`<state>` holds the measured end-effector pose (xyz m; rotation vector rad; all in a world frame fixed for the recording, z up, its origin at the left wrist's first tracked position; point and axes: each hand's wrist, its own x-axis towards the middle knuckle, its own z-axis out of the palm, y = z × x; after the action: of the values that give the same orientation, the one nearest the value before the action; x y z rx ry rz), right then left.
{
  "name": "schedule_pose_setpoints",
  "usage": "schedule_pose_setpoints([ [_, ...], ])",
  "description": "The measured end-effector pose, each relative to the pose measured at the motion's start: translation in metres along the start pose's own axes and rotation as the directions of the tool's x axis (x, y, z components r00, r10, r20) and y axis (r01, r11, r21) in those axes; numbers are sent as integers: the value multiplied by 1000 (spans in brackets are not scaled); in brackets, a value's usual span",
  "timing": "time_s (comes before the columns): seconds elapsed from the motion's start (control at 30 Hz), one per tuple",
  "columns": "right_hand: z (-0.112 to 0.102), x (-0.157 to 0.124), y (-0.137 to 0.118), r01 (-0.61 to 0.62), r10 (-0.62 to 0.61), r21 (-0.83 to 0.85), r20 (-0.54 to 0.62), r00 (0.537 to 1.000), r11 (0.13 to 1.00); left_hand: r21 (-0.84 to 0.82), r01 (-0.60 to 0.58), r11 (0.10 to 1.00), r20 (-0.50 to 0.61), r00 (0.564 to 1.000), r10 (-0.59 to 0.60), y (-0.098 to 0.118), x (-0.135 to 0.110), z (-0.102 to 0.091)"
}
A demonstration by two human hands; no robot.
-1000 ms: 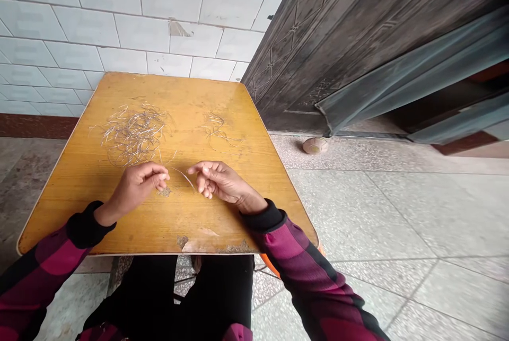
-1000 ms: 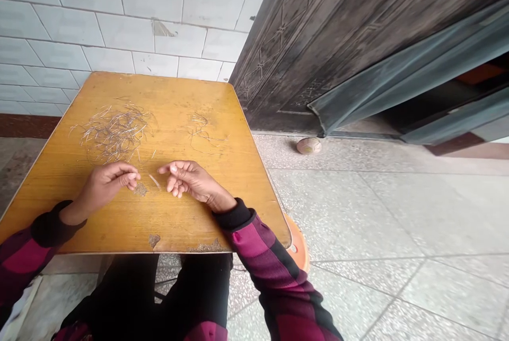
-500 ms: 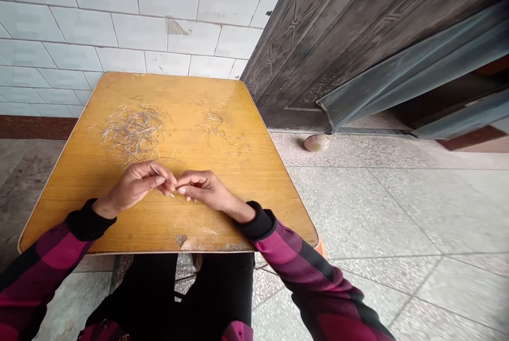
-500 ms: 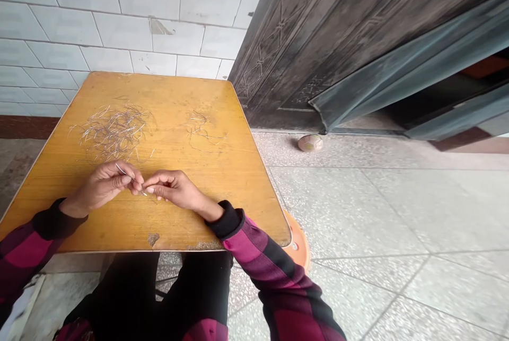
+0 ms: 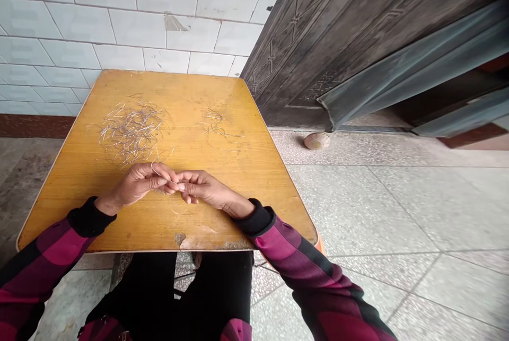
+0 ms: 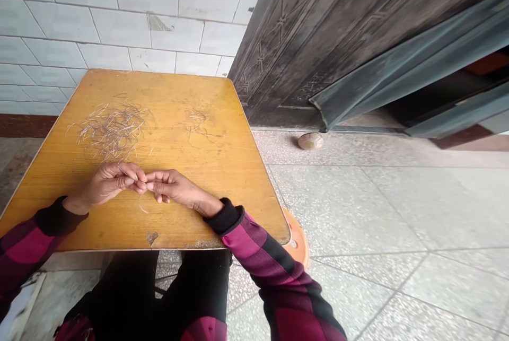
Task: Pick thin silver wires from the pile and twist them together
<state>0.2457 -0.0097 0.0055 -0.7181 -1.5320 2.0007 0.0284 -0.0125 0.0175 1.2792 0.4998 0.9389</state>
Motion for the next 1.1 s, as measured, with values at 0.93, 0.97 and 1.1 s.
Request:
schedule_pose_setpoints([
  [0.93, 35, -59, 3, -354, -246, -859, -277, 929, -369, 886, -341, 314, 227, 910, 347, -17, 3, -17],
  [0.97, 36, -60, 3, -381, -254, -845, -302, 919, -376, 891, -347, 291, 228, 899, 373, -15, 3, -16],
  [1.1, 40, -60, -1, -419, -275, -827, -332, 902, -376, 912, -328, 244, 213, 890, 402, -13, 0, -5],
])
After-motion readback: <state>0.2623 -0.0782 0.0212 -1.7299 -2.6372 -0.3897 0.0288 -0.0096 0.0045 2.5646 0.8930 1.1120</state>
